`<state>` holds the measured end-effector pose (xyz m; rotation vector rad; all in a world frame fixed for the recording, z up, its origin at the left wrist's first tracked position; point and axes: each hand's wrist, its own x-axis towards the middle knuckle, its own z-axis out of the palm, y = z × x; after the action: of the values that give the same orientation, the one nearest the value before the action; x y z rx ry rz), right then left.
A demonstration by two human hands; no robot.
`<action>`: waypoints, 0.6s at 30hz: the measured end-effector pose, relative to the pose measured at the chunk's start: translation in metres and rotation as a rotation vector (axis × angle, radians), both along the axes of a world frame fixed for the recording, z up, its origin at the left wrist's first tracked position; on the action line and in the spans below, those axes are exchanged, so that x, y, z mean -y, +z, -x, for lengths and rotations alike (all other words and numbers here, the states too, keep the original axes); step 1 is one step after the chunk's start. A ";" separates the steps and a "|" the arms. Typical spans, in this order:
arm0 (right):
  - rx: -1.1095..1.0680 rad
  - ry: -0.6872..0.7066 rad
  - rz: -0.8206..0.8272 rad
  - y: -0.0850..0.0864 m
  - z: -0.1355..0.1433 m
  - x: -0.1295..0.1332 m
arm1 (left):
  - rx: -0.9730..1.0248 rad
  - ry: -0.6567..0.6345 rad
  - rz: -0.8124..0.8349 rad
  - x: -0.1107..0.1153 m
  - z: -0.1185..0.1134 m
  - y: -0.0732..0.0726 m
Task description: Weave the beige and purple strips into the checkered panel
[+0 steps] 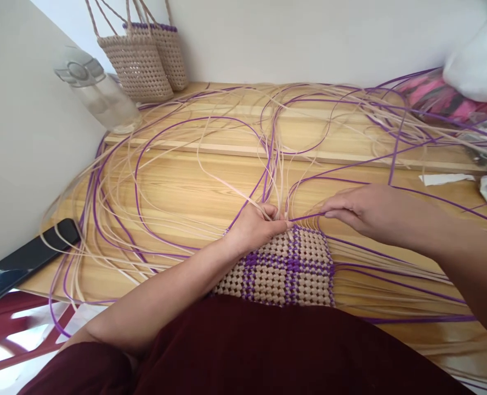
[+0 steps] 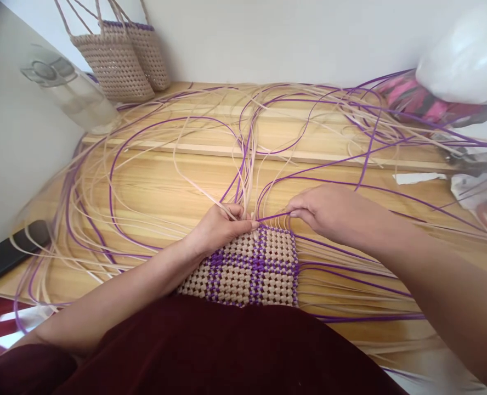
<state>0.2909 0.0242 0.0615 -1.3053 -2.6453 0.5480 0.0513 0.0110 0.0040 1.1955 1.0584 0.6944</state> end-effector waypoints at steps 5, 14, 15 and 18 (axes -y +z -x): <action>-0.105 0.073 0.204 0.022 0.007 0.013 | -0.009 -0.011 -0.006 0.000 0.002 -0.004; -0.609 -0.223 0.588 -0.017 0.041 0.004 | 0.002 -0.019 -0.020 -0.001 0.003 -0.009; -0.608 -0.261 0.629 -0.021 0.041 0.002 | 0.009 -0.021 -0.020 -0.001 0.003 -0.010; -0.556 -0.311 0.726 -0.024 0.041 0.000 | 0.017 -0.027 -0.020 -0.002 0.004 -0.011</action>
<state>0.2502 0.0244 0.0371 -1.3947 -1.7912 1.6269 0.0476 0.0128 -0.0072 1.2169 1.0214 0.6950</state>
